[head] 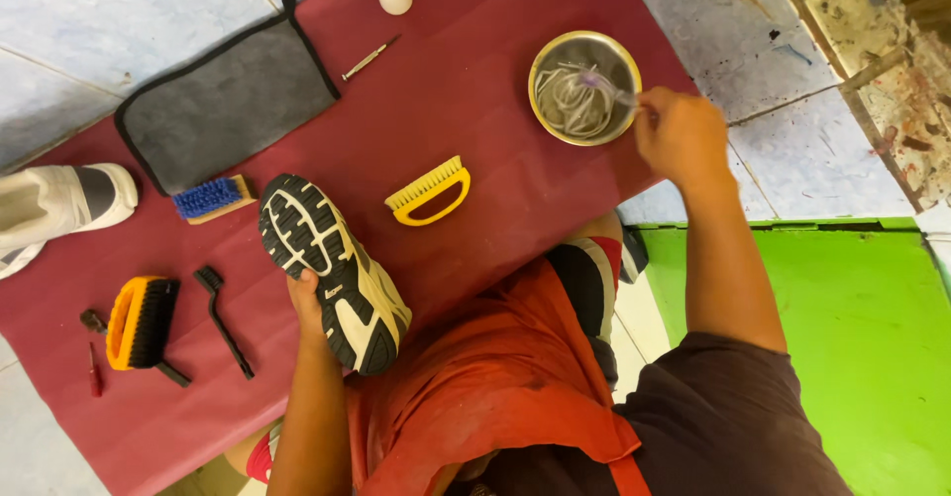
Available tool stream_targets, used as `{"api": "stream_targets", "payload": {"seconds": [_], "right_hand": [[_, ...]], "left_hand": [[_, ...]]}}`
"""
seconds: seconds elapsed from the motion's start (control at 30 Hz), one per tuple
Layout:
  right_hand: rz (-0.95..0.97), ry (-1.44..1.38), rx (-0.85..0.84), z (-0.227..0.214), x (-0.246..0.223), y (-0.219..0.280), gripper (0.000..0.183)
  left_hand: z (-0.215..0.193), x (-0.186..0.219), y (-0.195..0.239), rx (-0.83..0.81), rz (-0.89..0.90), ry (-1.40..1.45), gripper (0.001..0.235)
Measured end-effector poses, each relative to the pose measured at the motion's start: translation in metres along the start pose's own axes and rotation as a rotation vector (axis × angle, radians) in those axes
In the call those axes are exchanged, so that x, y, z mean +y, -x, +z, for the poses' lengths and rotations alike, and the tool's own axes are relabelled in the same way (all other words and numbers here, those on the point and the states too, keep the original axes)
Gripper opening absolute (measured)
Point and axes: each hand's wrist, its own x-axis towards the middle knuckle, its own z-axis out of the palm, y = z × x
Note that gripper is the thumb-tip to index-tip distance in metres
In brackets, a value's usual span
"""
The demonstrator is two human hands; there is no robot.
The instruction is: The person scrubs the sole of a sneaker using a toothbrush dipped in a liquid solution. They repeatedly clean the tread pattern and wipe the surface with a cloth.
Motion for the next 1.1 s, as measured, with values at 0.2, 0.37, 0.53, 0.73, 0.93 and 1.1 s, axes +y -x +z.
{"api": "stream_targets", "payload": {"seconds": [0.2,0.37,0.53,0.73,0.93,1.1], "right_hand": [[0.012,-0.031,-0.017,0.007,0.005,0.014,0.023],[-0.032,-0.183,-0.056,-0.024,-0.014,0.022,0.023],[-0.05,-0.099,-0.081,-0.026,-0.02,0.015,0.022],[-0.05,-0.091,-0.026,-0.006,-0.007,0.01,0.021],[-0.001,-0.05,-0.102,0.007,-0.008,0.001,0.024],[0.03,-0.138,-0.053,0.038,-0.023,-0.003,0.022]], "left_hand": [[0.008,0.007,0.0,-0.01,0.008,-0.024,0.044],[0.007,0.008,-0.001,-0.013,0.01,-0.04,0.046],[0.002,0.001,-0.013,-0.011,0.025,-0.041,0.048],[-0.01,-0.008,-0.018,-0.019,0.009,-0.015,0.056],[-0.011,-0.009,-0.015,0.006,0.015,-0.049,0.05],[-0.005,-0.012,-0.017,0.016,0.044,0.027,0.055]]}}
